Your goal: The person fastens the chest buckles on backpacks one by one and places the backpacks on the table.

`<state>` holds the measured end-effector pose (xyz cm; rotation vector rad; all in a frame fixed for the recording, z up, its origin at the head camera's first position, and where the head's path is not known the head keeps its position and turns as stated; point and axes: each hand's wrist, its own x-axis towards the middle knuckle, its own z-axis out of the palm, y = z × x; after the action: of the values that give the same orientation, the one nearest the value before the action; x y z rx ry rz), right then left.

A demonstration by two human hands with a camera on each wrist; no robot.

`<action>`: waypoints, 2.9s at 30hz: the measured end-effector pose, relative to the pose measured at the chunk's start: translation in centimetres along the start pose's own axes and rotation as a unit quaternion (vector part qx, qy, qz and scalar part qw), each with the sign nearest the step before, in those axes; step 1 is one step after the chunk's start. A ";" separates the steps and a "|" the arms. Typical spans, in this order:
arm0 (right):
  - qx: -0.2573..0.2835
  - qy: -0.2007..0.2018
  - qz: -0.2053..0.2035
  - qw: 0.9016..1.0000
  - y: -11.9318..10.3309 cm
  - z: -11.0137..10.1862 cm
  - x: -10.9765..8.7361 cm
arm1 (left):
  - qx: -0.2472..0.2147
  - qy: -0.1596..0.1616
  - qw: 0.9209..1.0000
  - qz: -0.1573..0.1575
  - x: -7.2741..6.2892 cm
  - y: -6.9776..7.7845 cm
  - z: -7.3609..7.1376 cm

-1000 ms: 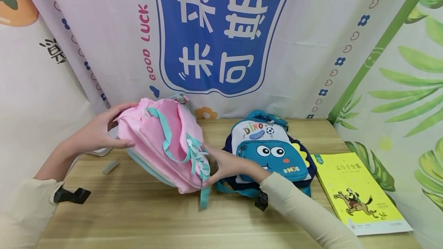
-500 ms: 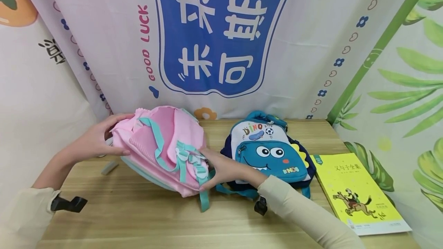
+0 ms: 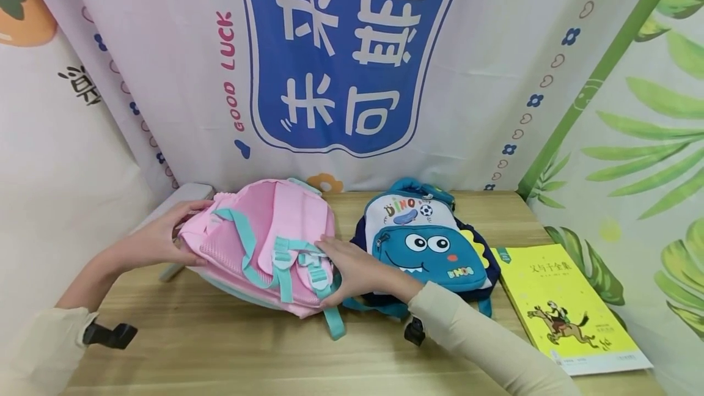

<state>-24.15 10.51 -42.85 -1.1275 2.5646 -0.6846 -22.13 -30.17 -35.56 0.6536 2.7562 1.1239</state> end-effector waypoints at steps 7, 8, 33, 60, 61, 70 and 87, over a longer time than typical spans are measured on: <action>-0.040 0.001 0.008 0.999 -0.2 0.0 0.2 | -0.030 -0.027 0.999 0.009 -0.3 -1.7 0.8; -0.045 0.000 0.007 0.999 -0.2 0.0 0.3 | -0.041 -0.031 0.999 0.010 -0.3 -2.0 0.9; -0.049 -0.048 0.015 0.998 0.0 -1.8 1.3 | -0.042 -0.121 0.990 -0.052 -0.7 -4.4 2.5; -0.029 -0.082 0.030 0.996 0.2 -2.9 0.9 | 0.000 -0.120 0.992 -0.040 -0.4 -4.7 5.3; -0.028 -0.082 0.030 0.996 0.2 -2.9 0.9 | 0.001 -0.119 0.992 -0.039 -0.4 -4.8 5.4; -0.031 -0.083 0.029 0.996 0.2 -2.8 0.9 | -0.002 -0.135 0.989 -0.064 -0.5 -4.2 4.5; -0.036 -0.078 0.025 0.996 0.5 -2.7 1.5 | 0.102 -0.124 0.987 0.028 4.3 3.5 3.3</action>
<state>-26.57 10.52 -40.80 -1.0891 2.4942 -0.4753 -24.03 -24.04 -35.23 0.8369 2.6709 0.7160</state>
